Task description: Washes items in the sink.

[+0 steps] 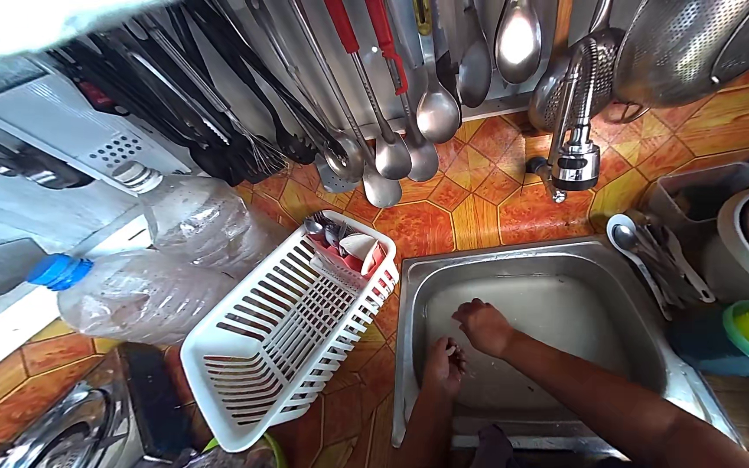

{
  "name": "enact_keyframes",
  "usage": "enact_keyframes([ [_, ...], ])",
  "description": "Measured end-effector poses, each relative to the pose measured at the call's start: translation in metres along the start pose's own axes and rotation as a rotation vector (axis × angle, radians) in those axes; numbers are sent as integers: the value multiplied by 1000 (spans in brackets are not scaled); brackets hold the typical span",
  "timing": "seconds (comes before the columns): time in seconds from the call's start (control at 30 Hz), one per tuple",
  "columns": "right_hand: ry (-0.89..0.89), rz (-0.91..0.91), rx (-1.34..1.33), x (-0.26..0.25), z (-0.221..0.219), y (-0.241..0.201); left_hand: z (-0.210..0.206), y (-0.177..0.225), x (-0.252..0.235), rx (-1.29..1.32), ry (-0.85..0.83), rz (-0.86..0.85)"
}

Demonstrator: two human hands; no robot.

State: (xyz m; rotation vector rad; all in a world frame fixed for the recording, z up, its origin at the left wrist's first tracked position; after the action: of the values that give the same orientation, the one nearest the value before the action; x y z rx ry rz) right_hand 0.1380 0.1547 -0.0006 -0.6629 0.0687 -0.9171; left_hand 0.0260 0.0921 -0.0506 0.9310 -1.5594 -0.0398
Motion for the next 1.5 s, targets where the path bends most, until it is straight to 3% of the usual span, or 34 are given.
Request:
enact_keyframes([
  [0.13,-237,114,184,-21,-40,22,5,5,-5,82,83,-75],
  [0.4,-252,-88,212,17,-52,83,5,2,-6,54,87,-39],
  [0.57,-163,-147,100,49,-60,88,4,2,-5,-1,82,-51],
  [0.67,-199,-147,89,57,-66,87,3,0,-5,-9,88,-43],
  [0.87,-158,-128,271,62,-59,95,4,-1,-6,22,68,-26],
  [1.17,-458,-302,403,56,-63,84,3,-2,-7,7,44,-19],
  [1.5,-490,-330,344,52,-59,84,1,-3,-5,-12,10,23],
])
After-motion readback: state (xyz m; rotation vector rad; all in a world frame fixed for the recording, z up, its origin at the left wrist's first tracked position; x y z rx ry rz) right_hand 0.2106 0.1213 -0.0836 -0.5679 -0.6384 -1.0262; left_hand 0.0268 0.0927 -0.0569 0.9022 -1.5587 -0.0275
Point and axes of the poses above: each hand's wrist, its own x-axis away from the middle knuckle, its own z-axis out of the back of the hand, y = z × x, the point moved 5 cm from there along -x, towards the middle knuckle, and after that the axes turned 3 degrees about z, right-handed, at the moved point
